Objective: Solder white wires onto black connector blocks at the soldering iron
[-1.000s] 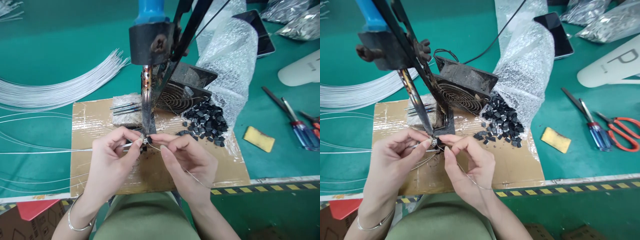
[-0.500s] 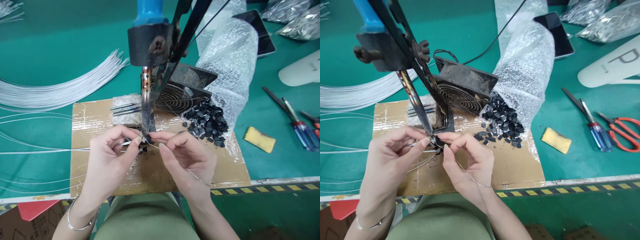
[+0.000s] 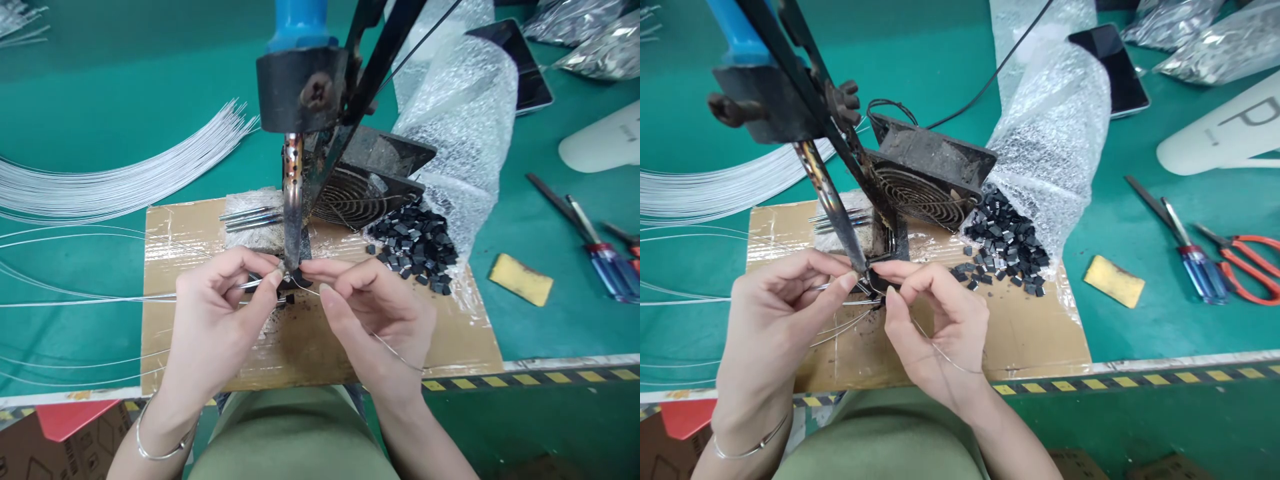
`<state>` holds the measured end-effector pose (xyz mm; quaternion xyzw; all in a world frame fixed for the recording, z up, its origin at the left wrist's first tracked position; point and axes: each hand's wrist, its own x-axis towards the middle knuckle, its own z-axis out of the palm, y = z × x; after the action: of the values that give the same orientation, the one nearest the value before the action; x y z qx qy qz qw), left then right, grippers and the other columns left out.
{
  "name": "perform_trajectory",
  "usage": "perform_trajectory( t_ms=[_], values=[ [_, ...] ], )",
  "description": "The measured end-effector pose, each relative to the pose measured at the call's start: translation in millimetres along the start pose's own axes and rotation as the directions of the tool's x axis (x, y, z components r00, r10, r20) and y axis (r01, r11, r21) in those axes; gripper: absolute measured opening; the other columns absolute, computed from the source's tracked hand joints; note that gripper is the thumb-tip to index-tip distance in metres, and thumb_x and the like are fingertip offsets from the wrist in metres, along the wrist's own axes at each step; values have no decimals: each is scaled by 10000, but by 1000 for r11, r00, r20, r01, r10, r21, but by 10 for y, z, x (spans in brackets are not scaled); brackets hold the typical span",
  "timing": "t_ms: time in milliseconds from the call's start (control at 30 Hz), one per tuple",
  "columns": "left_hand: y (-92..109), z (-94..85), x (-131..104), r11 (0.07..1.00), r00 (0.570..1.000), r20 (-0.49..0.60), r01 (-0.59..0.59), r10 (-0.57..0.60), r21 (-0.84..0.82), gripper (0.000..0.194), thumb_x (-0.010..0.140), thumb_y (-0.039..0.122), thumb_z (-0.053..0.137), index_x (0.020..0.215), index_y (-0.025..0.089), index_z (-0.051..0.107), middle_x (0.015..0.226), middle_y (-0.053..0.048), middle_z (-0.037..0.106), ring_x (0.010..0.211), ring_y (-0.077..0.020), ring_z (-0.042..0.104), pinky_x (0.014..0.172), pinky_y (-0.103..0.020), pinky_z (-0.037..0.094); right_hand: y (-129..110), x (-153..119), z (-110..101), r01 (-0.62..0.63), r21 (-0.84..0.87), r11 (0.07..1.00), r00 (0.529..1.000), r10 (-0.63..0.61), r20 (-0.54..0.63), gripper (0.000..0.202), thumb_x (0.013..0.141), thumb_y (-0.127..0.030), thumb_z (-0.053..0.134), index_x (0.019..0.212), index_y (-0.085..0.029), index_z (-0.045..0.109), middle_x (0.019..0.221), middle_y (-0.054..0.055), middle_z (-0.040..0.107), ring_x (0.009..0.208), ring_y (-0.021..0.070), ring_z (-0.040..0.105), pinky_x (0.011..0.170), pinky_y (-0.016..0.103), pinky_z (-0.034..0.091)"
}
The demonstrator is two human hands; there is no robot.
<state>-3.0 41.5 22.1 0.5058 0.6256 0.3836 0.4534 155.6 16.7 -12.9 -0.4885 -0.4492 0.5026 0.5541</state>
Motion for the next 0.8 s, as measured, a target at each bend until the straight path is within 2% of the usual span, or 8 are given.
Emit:
perform_trajectory(
  t_ms=[333, 467, 800],
  values=[
    [7, 9, 0, 1000, 1000, -13, -2, 2, 20, 134, 854, 111, 729, 771, 214, 746, 722, 34, 699, 566, -54, 545, 483, -151, 383, 0, -5, 2, 4, 27, 1000, 1000, -4, -3, 199, 944, -106, 692, 825, -250, 622, 1128, -19, 809, 1069, 138, 763, 1002, 271, 581],
    [20, -8, -5, 1000, 1000, -12, 4, -4, 8, 152, 854, 103, 729, 756, 219, 741, 697, 43, 677, 604, -59, 585, 542, -138, 444, 3, -1, 10, -3, 19, 1000, 1000, 3, -3, 200, 944, -109, 691, 824, -250, 617, 1131, -10, 809, 1071, 152, 765, 1005, 296, 586],
    [2, 0, 0, 999, 1000, 3, 17, -17, -45, 115, 854, 123, 770, 784, 213, 758, 831, 21, 764, 707, -69, 657, 592, -130, 472, 0, 1, 10, -9, 19, 1000, 1000, 9, 3, 180, 949, -134, 696, 832, -247, 620, 1142, 12, 808, 1083, 176, 764, 1003, 327, 597]
  ],
)
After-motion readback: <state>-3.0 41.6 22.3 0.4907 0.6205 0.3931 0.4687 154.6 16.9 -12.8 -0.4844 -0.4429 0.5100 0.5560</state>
